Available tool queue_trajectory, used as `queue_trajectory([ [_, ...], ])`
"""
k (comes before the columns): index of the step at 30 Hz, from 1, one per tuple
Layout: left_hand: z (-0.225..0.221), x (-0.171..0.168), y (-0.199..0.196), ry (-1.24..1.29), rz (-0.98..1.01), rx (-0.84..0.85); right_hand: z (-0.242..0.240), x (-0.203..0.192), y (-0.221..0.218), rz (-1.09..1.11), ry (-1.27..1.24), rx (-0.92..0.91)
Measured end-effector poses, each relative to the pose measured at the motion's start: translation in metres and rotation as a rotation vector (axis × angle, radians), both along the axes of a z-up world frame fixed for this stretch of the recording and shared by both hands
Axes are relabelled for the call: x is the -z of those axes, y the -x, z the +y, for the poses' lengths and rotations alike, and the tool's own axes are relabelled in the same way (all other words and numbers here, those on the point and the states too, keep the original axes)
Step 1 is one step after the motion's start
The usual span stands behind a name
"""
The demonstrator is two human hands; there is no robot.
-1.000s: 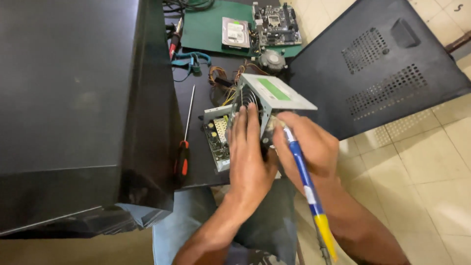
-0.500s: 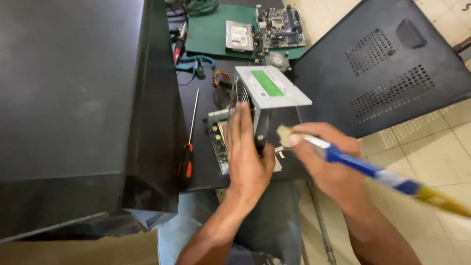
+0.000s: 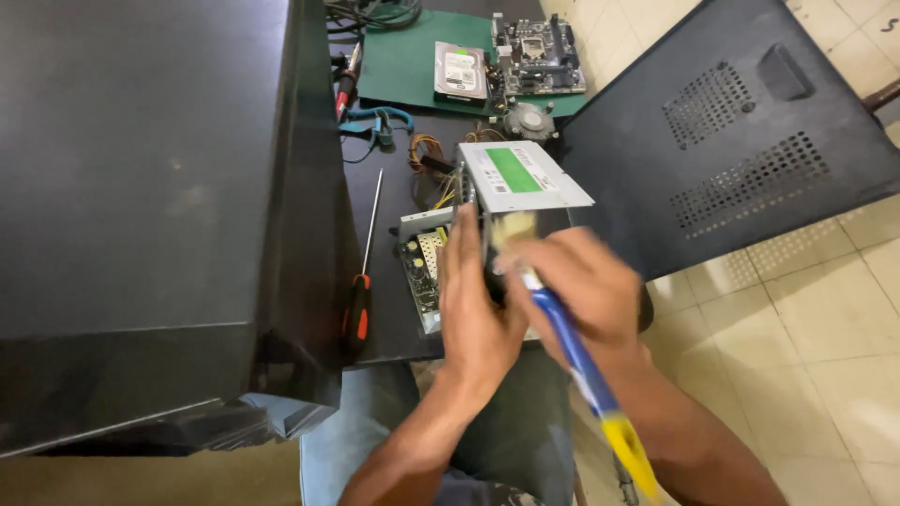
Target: Cleaning the internal components and fan of a computer power supply unit using a brush
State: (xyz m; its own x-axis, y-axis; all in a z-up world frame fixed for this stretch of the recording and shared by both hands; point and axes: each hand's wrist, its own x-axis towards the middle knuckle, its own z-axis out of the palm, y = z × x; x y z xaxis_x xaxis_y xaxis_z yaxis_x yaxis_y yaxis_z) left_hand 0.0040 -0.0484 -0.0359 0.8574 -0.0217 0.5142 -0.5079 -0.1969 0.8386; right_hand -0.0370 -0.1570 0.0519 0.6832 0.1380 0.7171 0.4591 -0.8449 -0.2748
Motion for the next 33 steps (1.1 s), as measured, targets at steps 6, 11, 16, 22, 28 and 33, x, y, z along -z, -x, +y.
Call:
queue_trajectory([
  [6, 0.022, 0.002, -0.007, 0.104, 0.091, 0.01, -0.002, -0.023, 0.01, 0.375, -0.349, -0.181],
  [11, 0.027, 0.008, -0.016, 0.486, 0.244, 0.161, -0.032, -0.01, 0.009, 0.35, -0.461, -0.093],
  [16, 0.027, 0.015, -0.015, 0.527, 0.283, 0.256, -0.053, 0.006, 0.013, 0.434, -0.591, -0.013],
  [22, 0.035, 0.034, -0.019, 0.633, 0.335, 0.42, -0.077, 0.015, 0.009, 0.27, -0.568, 0.155],
  [28, 0.042, 0.038, -0.012, 0.595, 0.385, 0.443, -0.066, -0.009, 0.019, 0.293, -0.6, 0.252],
  [33, 0.043, 0.034, -0.008, 0.62, 0.348, 0.5, -0.06, -0.015, 0.029, 0.251, -0.506, 0.06],
])
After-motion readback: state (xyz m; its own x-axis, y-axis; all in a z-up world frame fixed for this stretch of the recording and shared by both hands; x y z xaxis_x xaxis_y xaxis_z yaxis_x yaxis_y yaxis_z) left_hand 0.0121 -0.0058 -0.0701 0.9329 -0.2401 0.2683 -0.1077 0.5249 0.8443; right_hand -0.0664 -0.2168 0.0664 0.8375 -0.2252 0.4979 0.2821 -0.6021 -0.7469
